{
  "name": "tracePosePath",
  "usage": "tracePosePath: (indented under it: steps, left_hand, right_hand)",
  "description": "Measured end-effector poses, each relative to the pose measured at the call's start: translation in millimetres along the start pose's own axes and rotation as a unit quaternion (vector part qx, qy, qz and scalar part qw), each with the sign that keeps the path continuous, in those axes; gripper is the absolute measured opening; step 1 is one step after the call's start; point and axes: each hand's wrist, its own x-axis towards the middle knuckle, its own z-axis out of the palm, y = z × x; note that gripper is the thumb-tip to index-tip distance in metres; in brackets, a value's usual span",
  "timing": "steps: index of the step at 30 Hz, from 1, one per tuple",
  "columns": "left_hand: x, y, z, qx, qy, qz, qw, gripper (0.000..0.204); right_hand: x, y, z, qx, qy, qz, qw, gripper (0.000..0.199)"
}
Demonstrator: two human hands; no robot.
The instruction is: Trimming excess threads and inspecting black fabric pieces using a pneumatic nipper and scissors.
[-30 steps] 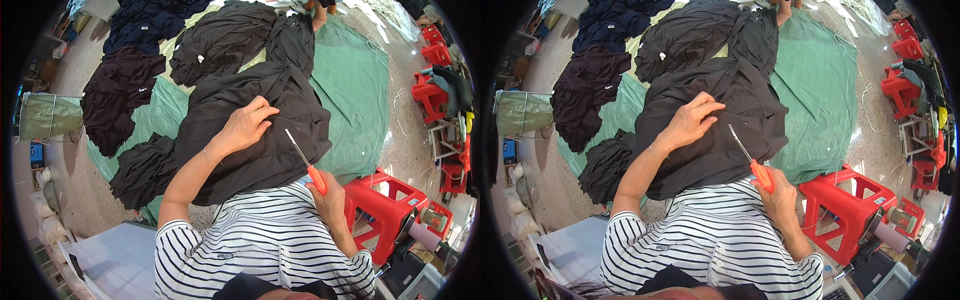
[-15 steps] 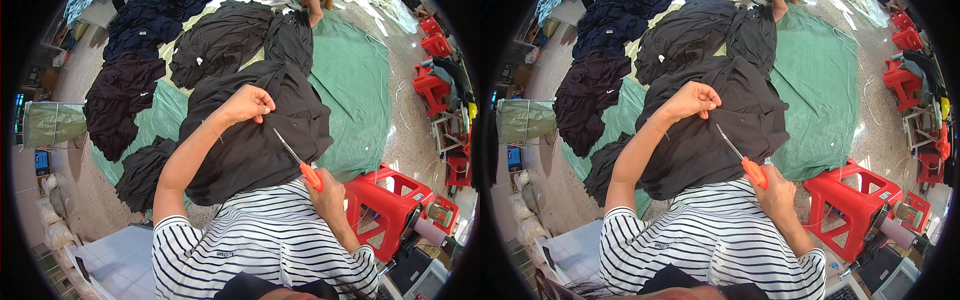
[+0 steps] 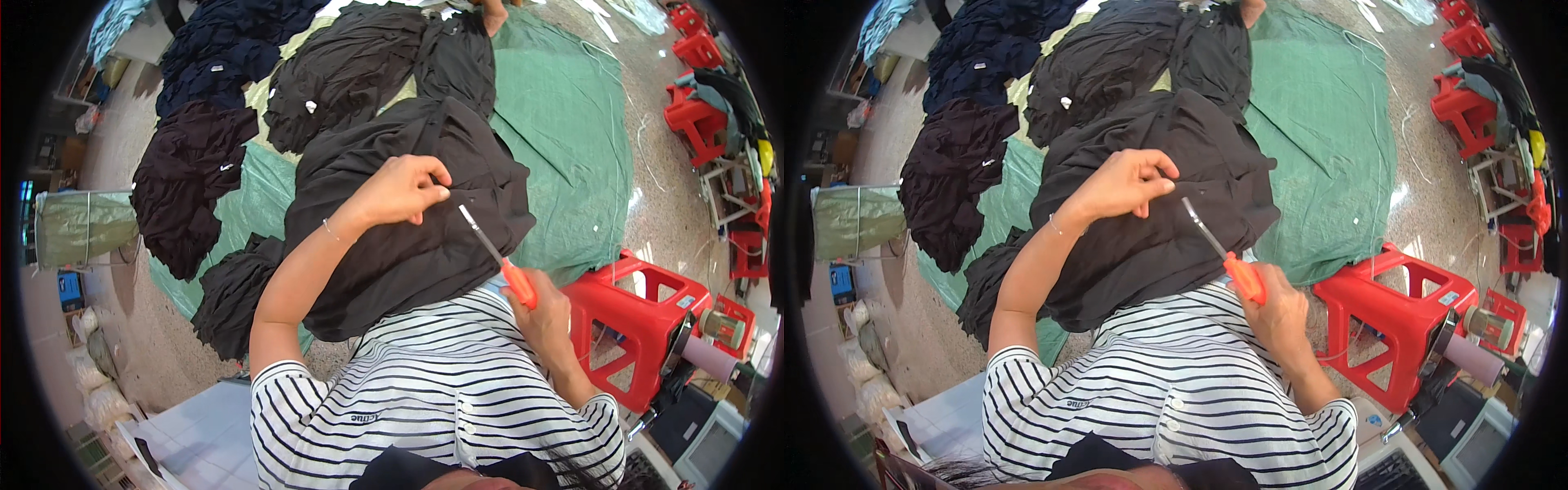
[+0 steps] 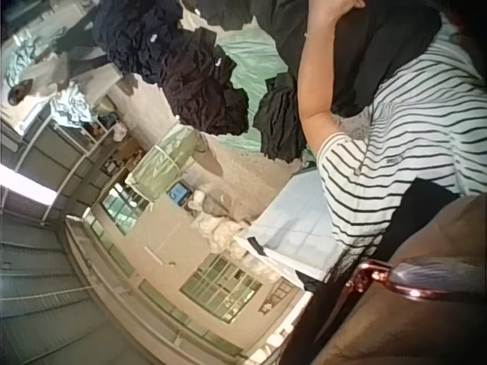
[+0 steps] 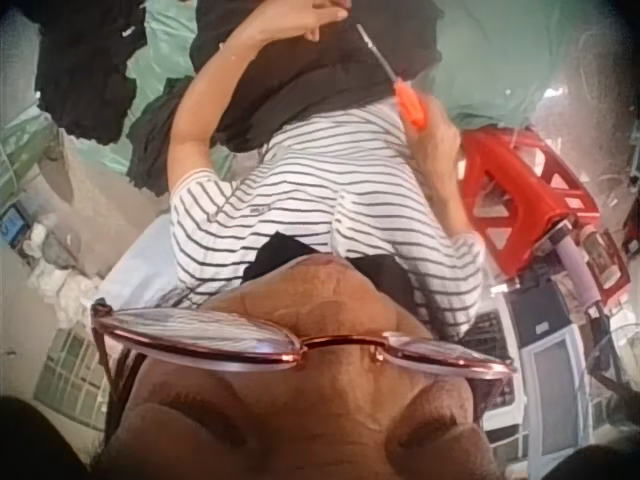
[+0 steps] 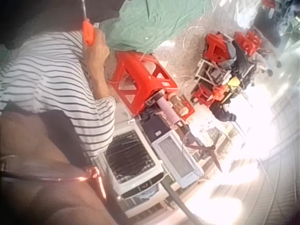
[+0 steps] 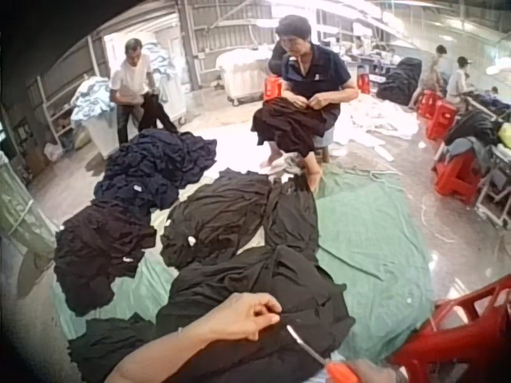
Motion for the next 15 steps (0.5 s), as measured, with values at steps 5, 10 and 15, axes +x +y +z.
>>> tracePosePath:
  steps: [5,10,15]
  left_hand:
    - [17.8,-7.9,27.7,0.14,0.033,0.093,0.985,0.026]
    - [22.6,-11.2,36.7,0.181,0.058,0.134,0.973,0.02]
    - [28.7,-21.5,39.4,-0.092,0.029,-0.005,0.995,0.019]
  right_hand:
    - [-9.5,10.6,-12.7,-0.01,0.016,0.034,0.999,0.033]
    - [-16.7,5.4,-11.4,-0.001,0.01,0.05,0.999,0.031]
    - [-16.8,2.8,-11.6,-0.008,-0.005,0.046,0.999,0.028]
